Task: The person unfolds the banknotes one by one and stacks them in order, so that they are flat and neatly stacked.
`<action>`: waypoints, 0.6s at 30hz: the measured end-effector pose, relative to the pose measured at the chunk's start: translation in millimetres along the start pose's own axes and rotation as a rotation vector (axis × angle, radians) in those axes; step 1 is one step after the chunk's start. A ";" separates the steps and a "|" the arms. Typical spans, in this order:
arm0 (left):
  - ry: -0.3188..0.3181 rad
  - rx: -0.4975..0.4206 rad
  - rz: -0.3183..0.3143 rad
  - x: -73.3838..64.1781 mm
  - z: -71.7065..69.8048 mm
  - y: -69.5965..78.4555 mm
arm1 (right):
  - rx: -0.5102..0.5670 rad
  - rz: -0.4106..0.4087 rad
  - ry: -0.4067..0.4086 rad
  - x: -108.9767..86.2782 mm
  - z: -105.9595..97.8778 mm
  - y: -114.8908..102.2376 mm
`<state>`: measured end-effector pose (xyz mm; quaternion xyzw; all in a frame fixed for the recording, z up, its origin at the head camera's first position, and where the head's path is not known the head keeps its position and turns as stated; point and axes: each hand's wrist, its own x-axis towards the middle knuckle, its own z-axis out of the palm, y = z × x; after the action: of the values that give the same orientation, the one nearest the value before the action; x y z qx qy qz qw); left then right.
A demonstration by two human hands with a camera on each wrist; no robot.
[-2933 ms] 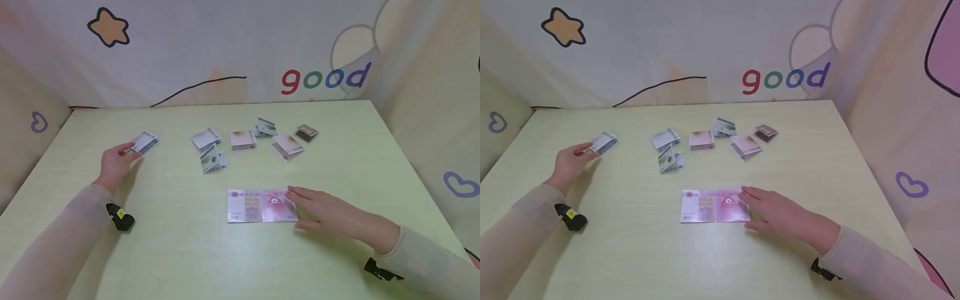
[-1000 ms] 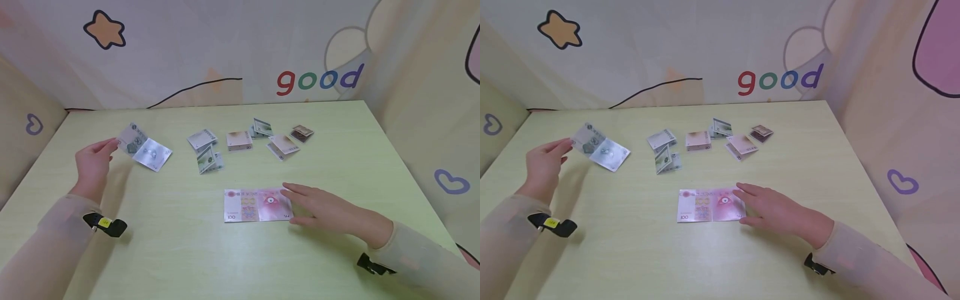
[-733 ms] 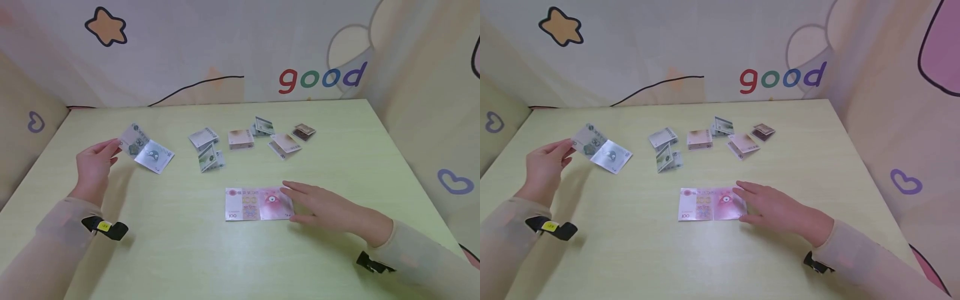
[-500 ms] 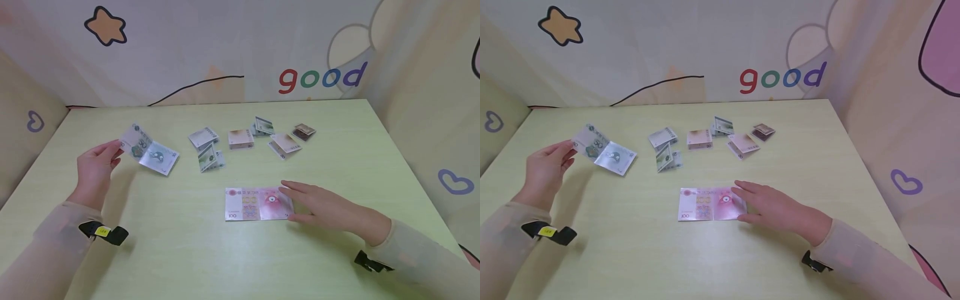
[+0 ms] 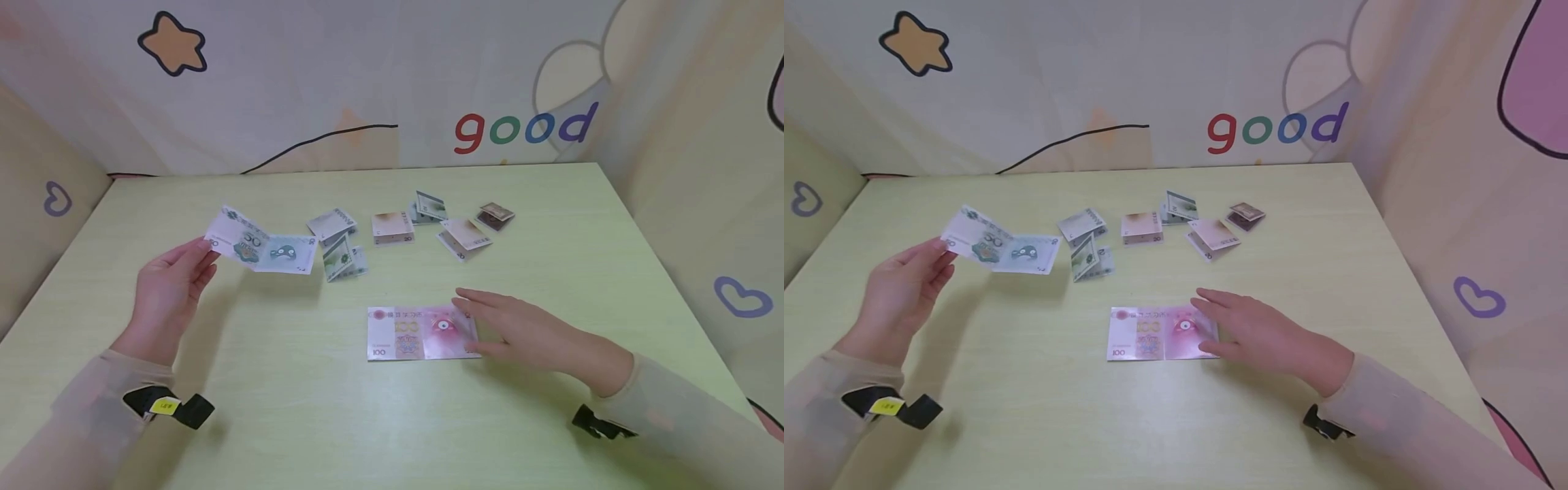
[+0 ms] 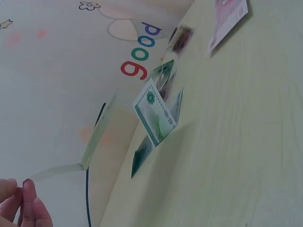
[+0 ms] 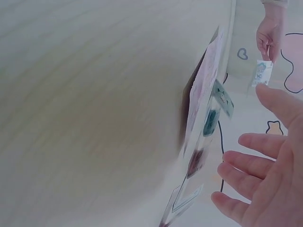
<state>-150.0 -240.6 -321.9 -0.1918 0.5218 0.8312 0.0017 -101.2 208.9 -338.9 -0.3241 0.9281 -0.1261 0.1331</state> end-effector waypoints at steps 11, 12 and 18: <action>-0.165 -0.056 0.002 -21.8 22.2 -22.6 | 0.031 0.053 0.031 1.3 1.2 0.5; -0.174 -0.054 0.000 -23.4 24.7 -25.0 | 0.034 0.060 0.033 1.3 0.9 0.6; -0.184 0.012 -0.034 -30.9 39.0 -39.7 | 0.052 0.096 0.044 2.9 -1.5 -0.6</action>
<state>-125.7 -182.6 -331.5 -0.1234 0.5212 0.8420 0.0648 -103.5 206.9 -337.9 -0.2730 0.9416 -0.1509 0.1270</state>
